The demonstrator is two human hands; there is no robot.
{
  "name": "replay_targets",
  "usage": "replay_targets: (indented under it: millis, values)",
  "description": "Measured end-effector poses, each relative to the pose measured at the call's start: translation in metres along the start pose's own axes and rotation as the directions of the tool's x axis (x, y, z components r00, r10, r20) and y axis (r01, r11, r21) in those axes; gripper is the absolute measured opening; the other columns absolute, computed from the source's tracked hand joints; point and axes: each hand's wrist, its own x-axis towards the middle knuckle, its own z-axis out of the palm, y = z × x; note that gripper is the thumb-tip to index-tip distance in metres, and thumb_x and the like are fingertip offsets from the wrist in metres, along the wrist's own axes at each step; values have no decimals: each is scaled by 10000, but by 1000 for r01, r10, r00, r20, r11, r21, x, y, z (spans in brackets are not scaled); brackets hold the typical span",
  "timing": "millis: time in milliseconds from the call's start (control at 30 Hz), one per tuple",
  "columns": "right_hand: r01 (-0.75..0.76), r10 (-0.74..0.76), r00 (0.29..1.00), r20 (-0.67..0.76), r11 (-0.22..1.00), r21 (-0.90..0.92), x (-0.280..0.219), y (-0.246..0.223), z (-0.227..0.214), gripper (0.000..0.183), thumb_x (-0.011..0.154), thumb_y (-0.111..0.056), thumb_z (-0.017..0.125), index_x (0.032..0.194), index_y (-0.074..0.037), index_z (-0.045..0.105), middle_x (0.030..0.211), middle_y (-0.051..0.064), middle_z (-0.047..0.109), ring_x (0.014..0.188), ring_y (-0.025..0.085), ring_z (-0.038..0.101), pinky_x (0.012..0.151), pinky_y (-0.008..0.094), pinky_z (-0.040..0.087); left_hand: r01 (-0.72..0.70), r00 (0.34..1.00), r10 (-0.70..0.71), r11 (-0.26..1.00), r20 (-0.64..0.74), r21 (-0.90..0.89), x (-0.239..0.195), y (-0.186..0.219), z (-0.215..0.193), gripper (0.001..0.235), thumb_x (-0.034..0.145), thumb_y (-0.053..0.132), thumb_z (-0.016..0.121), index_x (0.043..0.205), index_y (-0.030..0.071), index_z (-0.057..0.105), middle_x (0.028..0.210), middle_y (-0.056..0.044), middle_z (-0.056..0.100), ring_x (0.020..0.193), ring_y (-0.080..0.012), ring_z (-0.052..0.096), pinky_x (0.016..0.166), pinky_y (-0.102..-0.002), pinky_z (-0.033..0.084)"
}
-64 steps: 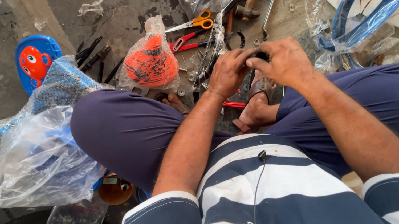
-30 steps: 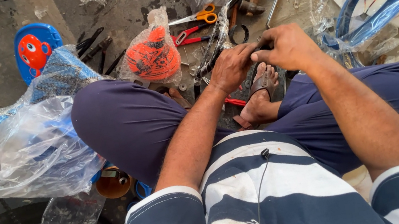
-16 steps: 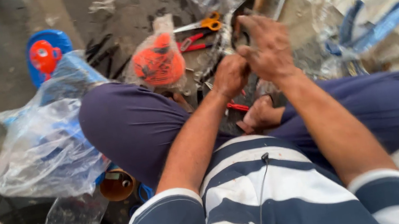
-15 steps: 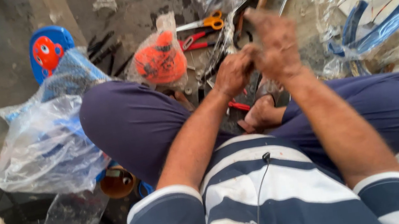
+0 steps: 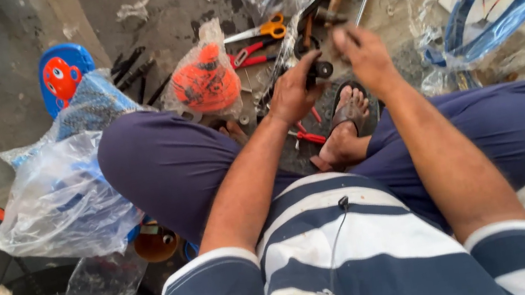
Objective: The person sits on the ground assembling a bicycle handlebar stem. They insert a metal stem into the handlebar clamp, tighten it with a screwdriver, and then attach the handlebar to the stem, securing it with a screwdriver.
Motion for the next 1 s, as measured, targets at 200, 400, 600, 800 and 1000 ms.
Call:
replay_targets:
  millis: [200,400,600,800,1000]
  values:
    - [-327,229,940,252,813,482,-20,29,15,427,1002,-465,629,1278,-140,649,1169,-4,658,1028,158,633,913,365,562,205,979,-199,966,49,-159,-2,12,-5,577,970,581,657,1355,152,648,1260,-128,732,1178,-286,724,1008,-410,564]
    - [-335,235,936,263,827,452,-13,32,31,693,910,-594,633,1442,-176,483,1301,36,593,1173,240,582,968,433,501,290,943,-292,956,-159,-34,-5,-10,5,904,922,729,595,1522,69,449,1453,-202,423,1432,-413,359,1201,-546,286]
    - [-364,212,916,341,798,480,-9,42,36,830,906,-614,598,1563,-168,357,1350,93,561,1222,282,582,1025,495,487,637,768,-635,771,-86,-10,3,-31,5,1225,721,888,589,1547,23,324,1504,-288,294,1459,-477,217,1150,-615,218]
    - [-229,72,948,311,831,507,-7,58,45,784,993,-604,529,1575,-103,368,1403,110,576,1261,244,605,1082,436,503,666,734,-677,734,57,135,12,-31,-1,1237,716,915,514,1590,64,308,1555,-259,382,1469,-427,350,1144,-657,220]
    - [-136,72,981,182,920,368,-2,66,52,623,1055,-472,519,1529,-72,458,1378,93,608,1211,192,636,1010,366,549,629,774,-633,767,-9,124,13,-33,-6,1079,794,855,529,1531,80,393,1464,-233,503,1374,-395,481,1133,-539,324]
